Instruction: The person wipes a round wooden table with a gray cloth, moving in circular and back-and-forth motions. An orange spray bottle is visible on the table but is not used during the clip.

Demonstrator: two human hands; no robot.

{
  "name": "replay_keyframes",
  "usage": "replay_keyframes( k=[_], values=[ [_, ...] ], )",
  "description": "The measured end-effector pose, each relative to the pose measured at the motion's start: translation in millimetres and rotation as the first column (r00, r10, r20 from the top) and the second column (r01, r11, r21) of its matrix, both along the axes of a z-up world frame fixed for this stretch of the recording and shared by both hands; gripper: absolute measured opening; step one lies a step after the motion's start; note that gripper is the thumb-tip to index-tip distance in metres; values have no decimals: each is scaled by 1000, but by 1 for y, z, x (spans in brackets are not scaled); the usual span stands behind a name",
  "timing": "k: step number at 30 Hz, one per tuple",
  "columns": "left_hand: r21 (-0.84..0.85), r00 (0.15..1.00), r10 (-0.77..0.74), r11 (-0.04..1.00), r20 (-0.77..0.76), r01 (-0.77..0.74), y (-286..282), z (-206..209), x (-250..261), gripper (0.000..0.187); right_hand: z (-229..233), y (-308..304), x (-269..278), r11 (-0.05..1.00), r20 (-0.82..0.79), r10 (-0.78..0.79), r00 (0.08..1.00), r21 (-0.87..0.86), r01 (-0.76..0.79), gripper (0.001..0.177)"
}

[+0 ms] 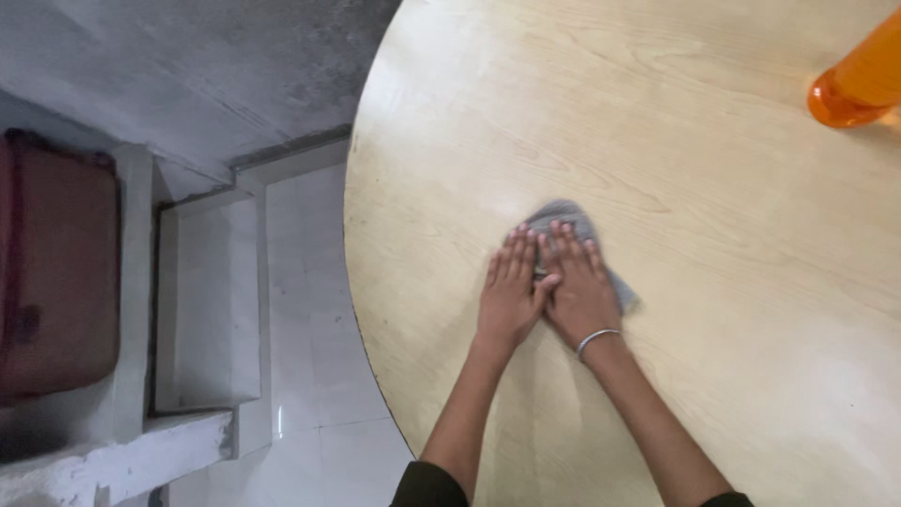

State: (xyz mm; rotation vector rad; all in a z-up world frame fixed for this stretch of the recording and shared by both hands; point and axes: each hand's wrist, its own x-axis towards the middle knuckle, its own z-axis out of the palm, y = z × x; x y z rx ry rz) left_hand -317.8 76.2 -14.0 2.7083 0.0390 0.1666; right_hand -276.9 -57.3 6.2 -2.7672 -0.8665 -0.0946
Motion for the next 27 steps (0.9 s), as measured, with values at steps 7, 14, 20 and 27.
replay_keyframes(
  k=[7,14,20,27],
  values=[
    [-10,985,171,985,-17,-171,26,7,-60,76,0,29,-29,953,9,292,956,78,-292,71],
    [-80,995,-86,993,48,90,-83,-9,61,88,3,-74,31,981,-46,-187,981,35,189,80],
    [-173,970,-156,967,188,189,-132,13,103,76,20,-112,59,936,-34,-321,946,141,323,83],
    [-149,974,161,979,157,-138,69,31,75,61,-4,15,116,962,68,-168,983,227,149,58]
  ],
)
